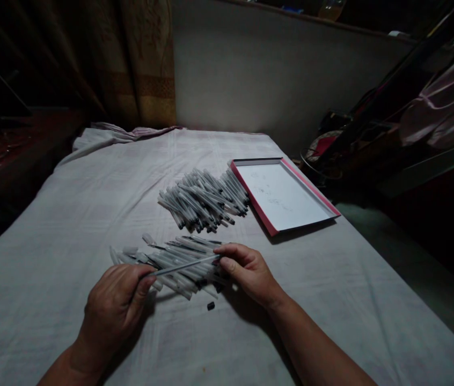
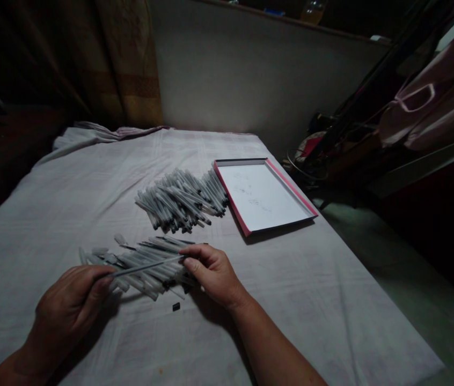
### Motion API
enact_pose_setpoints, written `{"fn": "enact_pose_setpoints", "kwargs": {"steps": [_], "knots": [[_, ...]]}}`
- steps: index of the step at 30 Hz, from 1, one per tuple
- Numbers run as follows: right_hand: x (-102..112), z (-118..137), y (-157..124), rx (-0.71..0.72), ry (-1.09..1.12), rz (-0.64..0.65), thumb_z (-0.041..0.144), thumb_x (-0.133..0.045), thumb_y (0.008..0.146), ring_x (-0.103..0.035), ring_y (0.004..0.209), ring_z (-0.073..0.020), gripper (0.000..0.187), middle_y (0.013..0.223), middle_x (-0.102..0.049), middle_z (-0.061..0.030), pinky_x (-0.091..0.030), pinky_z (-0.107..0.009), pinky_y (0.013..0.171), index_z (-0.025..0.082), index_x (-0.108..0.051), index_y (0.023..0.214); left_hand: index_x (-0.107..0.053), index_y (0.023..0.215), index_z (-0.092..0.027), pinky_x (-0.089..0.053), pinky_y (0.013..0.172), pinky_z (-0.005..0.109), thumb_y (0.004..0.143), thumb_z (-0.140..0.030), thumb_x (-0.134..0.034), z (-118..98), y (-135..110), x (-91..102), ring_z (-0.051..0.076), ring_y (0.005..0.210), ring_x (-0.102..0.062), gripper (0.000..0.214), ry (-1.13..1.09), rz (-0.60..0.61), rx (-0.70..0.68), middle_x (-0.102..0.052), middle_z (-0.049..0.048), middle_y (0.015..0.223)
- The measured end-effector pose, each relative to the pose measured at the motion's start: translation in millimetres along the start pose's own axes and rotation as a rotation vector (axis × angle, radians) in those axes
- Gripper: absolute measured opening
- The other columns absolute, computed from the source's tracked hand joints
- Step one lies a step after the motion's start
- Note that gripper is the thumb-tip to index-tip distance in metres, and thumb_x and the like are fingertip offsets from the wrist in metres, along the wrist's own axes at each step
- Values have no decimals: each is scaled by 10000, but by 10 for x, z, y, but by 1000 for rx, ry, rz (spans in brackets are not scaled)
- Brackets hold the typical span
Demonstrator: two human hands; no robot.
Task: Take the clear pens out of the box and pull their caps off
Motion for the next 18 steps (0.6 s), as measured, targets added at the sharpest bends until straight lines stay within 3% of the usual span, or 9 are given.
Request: {"fn": "enact_pose_setpoints", "kwargs": {"steps": [7, 14, 18], "knots": [[22, -23, 27, -18, -51, -108, 486, -842, 680, -546, 541, -108, 346, 594, -658, 2, -450, -241, 548, 172, -698, 674, -613, 943, -224, -502, 660, 286, 999, -283, -496, -15, -26, -29, 165, 655, -651, 142, -42, 7, -3, -696, -3, 749], [43, 34, 20, 23, -17, -113, 350, -883, 591, -592, 641, -130, 275, 719, -693, -5, -484, -264, 620, 198, -739, 769, -623, 933, -223, -506, 672, 284, 987, -268, -512, 19, -60, -64, 167, 673, -659, 130, -52, 22, 24, -710, 0, 777], [42, 25, 26, -29, 3, -115, 410, -862, 621, -584, 600, -123, 311, 676, -685, 3, -477, -259, 598, 188, -736, 798, -618, 944, -215, -504, 659, 276, 1000, -284, -500, 16, -43, -51, 164, 673, -658, 148, -40, 1, 17, -702, 4, 772]]}}
Point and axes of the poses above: each hand's wrist, its own y-axis towards the middle knuckle, its own x-axis out of the back of the hand, z = x × y, the point moved 3 cm from there along y, towards the middle knuckle
